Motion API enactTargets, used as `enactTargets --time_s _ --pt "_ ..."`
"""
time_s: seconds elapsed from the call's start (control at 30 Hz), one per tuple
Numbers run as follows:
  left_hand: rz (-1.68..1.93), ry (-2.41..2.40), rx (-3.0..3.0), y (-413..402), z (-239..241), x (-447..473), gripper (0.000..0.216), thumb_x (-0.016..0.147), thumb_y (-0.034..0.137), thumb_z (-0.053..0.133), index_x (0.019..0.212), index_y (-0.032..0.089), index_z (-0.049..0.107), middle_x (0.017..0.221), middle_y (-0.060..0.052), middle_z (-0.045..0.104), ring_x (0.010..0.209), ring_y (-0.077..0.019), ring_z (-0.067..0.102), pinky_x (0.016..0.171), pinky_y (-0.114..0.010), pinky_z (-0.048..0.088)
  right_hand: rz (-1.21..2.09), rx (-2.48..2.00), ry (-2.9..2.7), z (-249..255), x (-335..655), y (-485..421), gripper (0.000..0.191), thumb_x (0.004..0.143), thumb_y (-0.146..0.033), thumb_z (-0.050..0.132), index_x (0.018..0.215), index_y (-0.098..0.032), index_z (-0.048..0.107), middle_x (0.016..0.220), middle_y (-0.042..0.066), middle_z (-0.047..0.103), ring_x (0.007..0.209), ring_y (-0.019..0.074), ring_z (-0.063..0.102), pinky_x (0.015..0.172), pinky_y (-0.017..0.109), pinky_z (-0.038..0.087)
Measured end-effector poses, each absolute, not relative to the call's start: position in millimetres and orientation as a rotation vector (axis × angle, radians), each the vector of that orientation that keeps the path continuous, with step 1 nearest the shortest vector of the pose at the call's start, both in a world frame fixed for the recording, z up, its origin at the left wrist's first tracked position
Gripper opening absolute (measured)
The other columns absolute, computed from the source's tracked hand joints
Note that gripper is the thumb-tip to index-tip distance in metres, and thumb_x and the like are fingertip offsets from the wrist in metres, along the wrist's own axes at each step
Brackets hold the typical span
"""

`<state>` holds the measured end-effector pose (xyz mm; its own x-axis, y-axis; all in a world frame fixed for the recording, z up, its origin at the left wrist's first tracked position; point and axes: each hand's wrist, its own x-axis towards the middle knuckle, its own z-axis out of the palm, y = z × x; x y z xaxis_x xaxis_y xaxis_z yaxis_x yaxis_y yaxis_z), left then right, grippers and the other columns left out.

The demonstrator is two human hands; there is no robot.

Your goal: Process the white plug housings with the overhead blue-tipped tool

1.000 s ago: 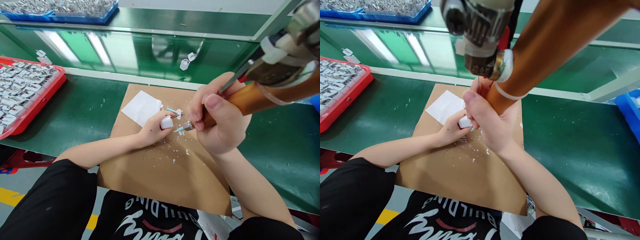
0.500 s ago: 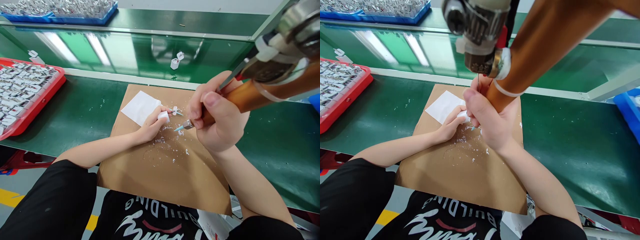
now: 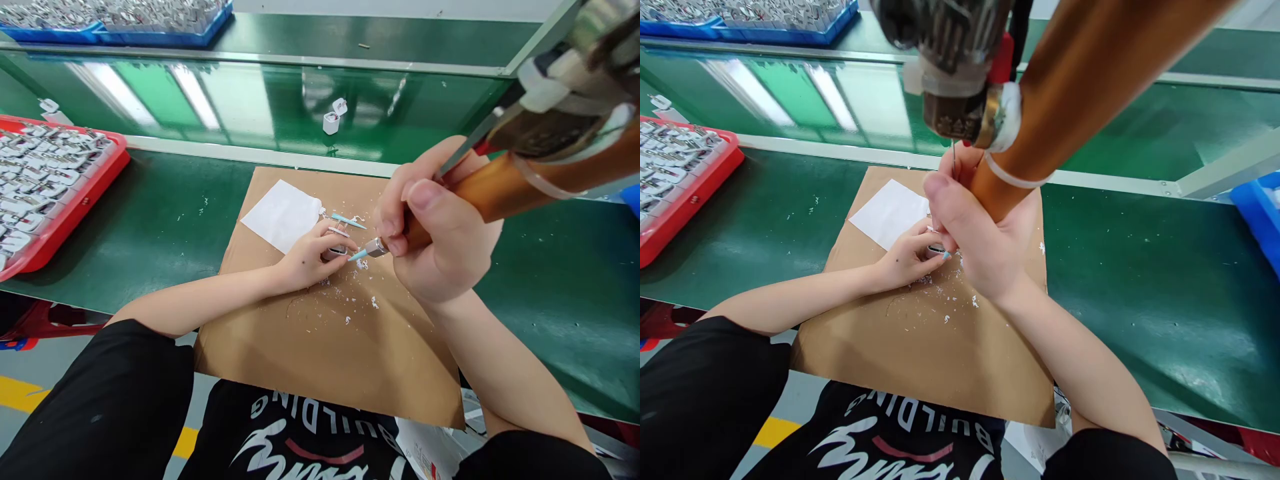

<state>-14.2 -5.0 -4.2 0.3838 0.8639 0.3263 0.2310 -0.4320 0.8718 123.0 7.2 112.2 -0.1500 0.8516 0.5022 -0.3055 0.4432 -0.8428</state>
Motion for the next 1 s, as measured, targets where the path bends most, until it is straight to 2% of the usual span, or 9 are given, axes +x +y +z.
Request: enactTargets --time_s 0.1,0.2,0.27,0.37,0.6,0.77,1.0 --pt "1.016 1.001 2.041 -6.2 -1.3 -18.0 0.024 0.082 0.016 0.055 0.103 0.018 0.066 0.104 -0.009 0.054 0.085 -0.0152 0.057 0.062 -0.024 0.053 1.093 -0.487 -1.361 111.6 123.0 7.9 0.026 0.074 -0.030 0.067 0.058 -0.025 0.047 0.045 -0.004 0.040 0.034 0.0097 0.028 0.034 0.031 0.028" --pt "1.006 1.028 2.241 -6.2 -0.2 -23.0 0.029 0.082 0.012 0.052 0.106 0.020 0.067 0.096 -0.007 0.058 0.079 -0.0146 0.055 0.072 -0.031 0.054 1.092 -0.507 -1.381 112.2 124.0 8.0 0.026 0.075 -0.029 0.065 0.058 -0.025 0.046 0.046 -0.004 0.040 0.036 0.0102 0.031 0.034 0.030 0.027" --pt "1.030 0.979 2.302 -6.4 -1.7 -24.1 0.031 0.084 0.012 0.052 0.110 0.020 0.066 0.096 -0.007 0.059 0.083 -0.0154 0.056 0.080 -0.034 0.054 1.092 -0.548 -1.387 113.1 124.7 7.6 0.029 0.076 -0.031 0.065 0.057 -0.025 0.045 0.045 -0.004 0.039 0.037 0.0107 0.033 0.035 0.030 0.027" --pt "1.087 0.876 2.309 -7.7 -5.1 -21.2 0.030 0.088 0.014 0.054 0.115 0.021 0.064 0.102 -0.008 0.061 0.094 -0.0167 0.059 0.085 -0.032 0.053 1.099 -0.549 -1.369 113.7 125.5 7.2 0.029 0.075 -0.031 0.067 0.056 -0.025 0.046 0.043 -0.005 0.038 0.036 0.0107 0.033 0.035 0.030 0.028" --pt "1.335 0.805 2.292 -11.1 -6.9 -15.7 0.033 0.090 0.017 0.058 0.123 0.025 0.061 0.109 -0.007 0.064 0.101 -0.0158 0.064 0.088 -0.028 0.055 1.155 -0.467 -1.332 113.1 125.4 7.1 0.024 0.076 -0.021 0.064 0.056 -0.022 0.050 0.045 -0.004 0.043 0.035 0.0092 0.034 0.034 0.029 0.028" --pt "1.362 0.839 2.273 -9.2 -6.8 -16.7 0.033 0.090 0.017 0.059 0.122 0.025 0.061 0.106 -0.007 0.064 0.101 -0.0160 0.064 0.087 -0.029 0.057 1.215 -0.428 -1.267 115.2 122.5 6.8 0.025 0.071 -0.024 0.074 0.057 -0.021 0.054 0.044 -0.006 0.045 0.029 0.0065 0.029 0.030 0.028 0.025" --pt "1.430 0.801 2.298 -7.6 -10.0 -16.7 0.035 0.089 0.014 0.060 0.122 0.026 0.061 0.113 -0.008 0.061 0.101 -0.0160 0.063 0.089 -0.029 0.055 1.185 -0.473 -1.281 115.9 121.5 6.7 0.031 0.068 -0.033 0.078 0.055 -0.023 0.052 0.043 -0.005 0.043 0.029 0.0072 0.030 0.032 0.029 0.033"
